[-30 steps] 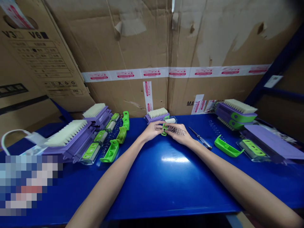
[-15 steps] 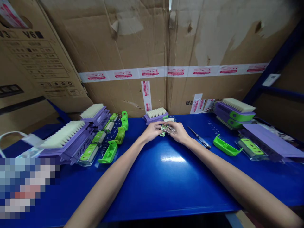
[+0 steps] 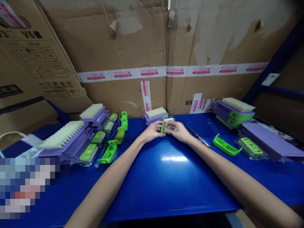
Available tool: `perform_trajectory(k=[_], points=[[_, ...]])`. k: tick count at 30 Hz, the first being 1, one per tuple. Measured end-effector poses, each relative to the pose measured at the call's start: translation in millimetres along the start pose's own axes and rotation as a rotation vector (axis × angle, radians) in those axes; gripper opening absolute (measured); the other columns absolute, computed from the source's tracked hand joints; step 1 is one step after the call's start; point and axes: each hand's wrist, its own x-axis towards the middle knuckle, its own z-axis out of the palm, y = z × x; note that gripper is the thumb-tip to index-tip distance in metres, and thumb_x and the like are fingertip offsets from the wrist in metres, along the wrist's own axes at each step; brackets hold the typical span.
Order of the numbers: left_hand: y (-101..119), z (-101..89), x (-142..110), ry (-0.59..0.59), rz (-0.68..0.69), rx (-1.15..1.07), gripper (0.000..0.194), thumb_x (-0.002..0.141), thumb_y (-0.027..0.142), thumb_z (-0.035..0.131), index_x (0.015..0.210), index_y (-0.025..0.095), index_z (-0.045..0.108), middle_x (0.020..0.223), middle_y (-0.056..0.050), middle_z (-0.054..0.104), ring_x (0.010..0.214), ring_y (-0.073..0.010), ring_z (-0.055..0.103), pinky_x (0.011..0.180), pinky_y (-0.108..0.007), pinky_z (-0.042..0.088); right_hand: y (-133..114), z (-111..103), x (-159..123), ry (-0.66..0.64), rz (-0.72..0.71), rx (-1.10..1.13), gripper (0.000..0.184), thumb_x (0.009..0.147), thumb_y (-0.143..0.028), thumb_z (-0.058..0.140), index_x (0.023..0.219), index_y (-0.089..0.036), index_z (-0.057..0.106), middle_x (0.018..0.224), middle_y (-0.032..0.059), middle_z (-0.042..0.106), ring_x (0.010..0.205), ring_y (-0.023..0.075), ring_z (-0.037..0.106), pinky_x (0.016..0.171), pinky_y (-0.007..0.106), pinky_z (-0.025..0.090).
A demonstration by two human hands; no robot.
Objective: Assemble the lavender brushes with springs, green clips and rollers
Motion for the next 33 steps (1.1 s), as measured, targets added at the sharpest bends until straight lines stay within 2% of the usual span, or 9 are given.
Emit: perform_trajectory(k=[4,8,13,17,19,22,27,30,33], points=[[-1.0,5.3,-1.6,0.069,0.031,0.034,0.065,0.049,0.001,0.078,0.109,0.011,0.054,0.081,-0.002,0.067,0.072,-0.0121,0.064,0.072,-0.028,0.051,4.0,2.7,0.1,0.027,0.099,0.221,0.020,0.064,-0.027,0.067,0.079,-0.015,0.065,0.068,0.0013,0.067,0.060,0.0143,0.060,0.061,0.026,0.047],[-1.6,12.0,-2.4,0.204,0.035,0.077,0.057,0.047,0.011,0.084,0.096,0.012,0.055,0.070,0.001,0.065,0.062,-0.0125,0.063,0.061,-0.026,0.050,4.0,2.8,-1.4,0.034,0.181,0.378,0.031,0.060,-0.024,0.070,0.089,-0.015,0.064,0.067,0.0004,0.068,0.060,0.0150,0.062,0.067,0.029,0.050],[1.7,17.0,-2.4,0.334,0.179,0.136,0.045,0.057,0.030,0.082,0.094,0.014,0.062,0.074,-0.002,0.068,0.069,-0.0150,0.064,0.068,-0.028,0.049,-2.9,5.5,-2.6,0.153,0.282,0.560,0.026,0.070,-0.034,0.067,0.089,-0.016,0.064,0.071,0.0019,0.068,0.064,0.0148,0.064,0.065,0.027,0.047],[3.5,23.6,-1.9,0.348,0.289,0.227,0.034,0.066,0.036,0.074,0.094,0.017,0.069,0.087,-0.004,0.069,0.078,-0.0163,0.061,0.073,-0.029,0.048,-12.5,7.3,-3.0,0.014,0.387,0.875,0.022,0.076,-0.036,0.064,0.084,-0.017,0.064,0.073,0.0041,0.069,0.067,0.0153,0.065,0.064,0.026,0.048],[4.7,25.9,-2.0,0.345,0.303,0.333,0.031,0.072,0.036,0.070,0.098,0.019,0.070,0.089,-0.004,0.068,0.080,-0.0167,0.059,0.074,-0.030,0.047,-16.3,6.4,-3.6,-0.035,0.430,1.006,0.017,0.077,-0.033,0.064,0.085,-0.018,0.064,0.071,0.0022,0.068,0.065,0.0146,0.065,0.066,0.027,0.050],[7.4,21.4,-3.5,0.394,0.346,0.551,0.031,0.076,0.040,0.067,0.100,0.020,0.069,0.092,-0.005,0.066,0.086,-0.0186,0.058,0.079,-0.032,0.047,-19.5,2.1,-4.7,0.007,0.457,1.086,0.015,0.078,-0.027,0.064,0.091,-0.020,0.063,0.070,-0.0004,0.067,0.065,0.0128,0.065,0.069,0.027,0.051],[5.3,-10.8,-8.4,0.579,0.407,1.182,0.048,0.077,0.050,0.064,0.112,0.017,0.061,0.119,-0.014,0.056,0.114,-0.0301,0.048,0.095,-0.044,0.039,-19.8,-9.4,-6.0,0.150,0.440,1.041,0.018,0.079,-0.026,0.060,0.096,-0.019,0.062,0.074,0.0021,0.069,0.068,0.0138,0.065,0.068,0.027,0.051],[-2.3,-27.5,-9.8,0.538,0.354,1.397,0.060,0.081,0.044,0.059,0.131,0.014,0.044,0.134,-0.018,0.048,0.125,-0.0307,0.042,0.101,-0.046,0.034,-17.6,-14.5,-5.8,0.244,0.442,1.005,0.020,0.078,-0.027,0.057,0.095,-0.018,0.062,0.071,0.0016,0.068,0.063,0.0135,0.064,0.063,0.026,0.050],[-5.3,-28.1,-10.5,0.533,0.318,1.520,0.063,0.085,0.041,0.052,0.137,0.011,0.034,0.126,-0.019,0.056,0.117,-0.0294,0.051,0.103,-0.050,0.028,-15.0,-17.5,-4.8,0.330,0.440,0.980,0.020,0.076,-0.029,0.056,0.092,-0.018,0.062,0.066,0.0006,0.066,0.057,0.0127,0.060,0.059,0.025,0.049]])
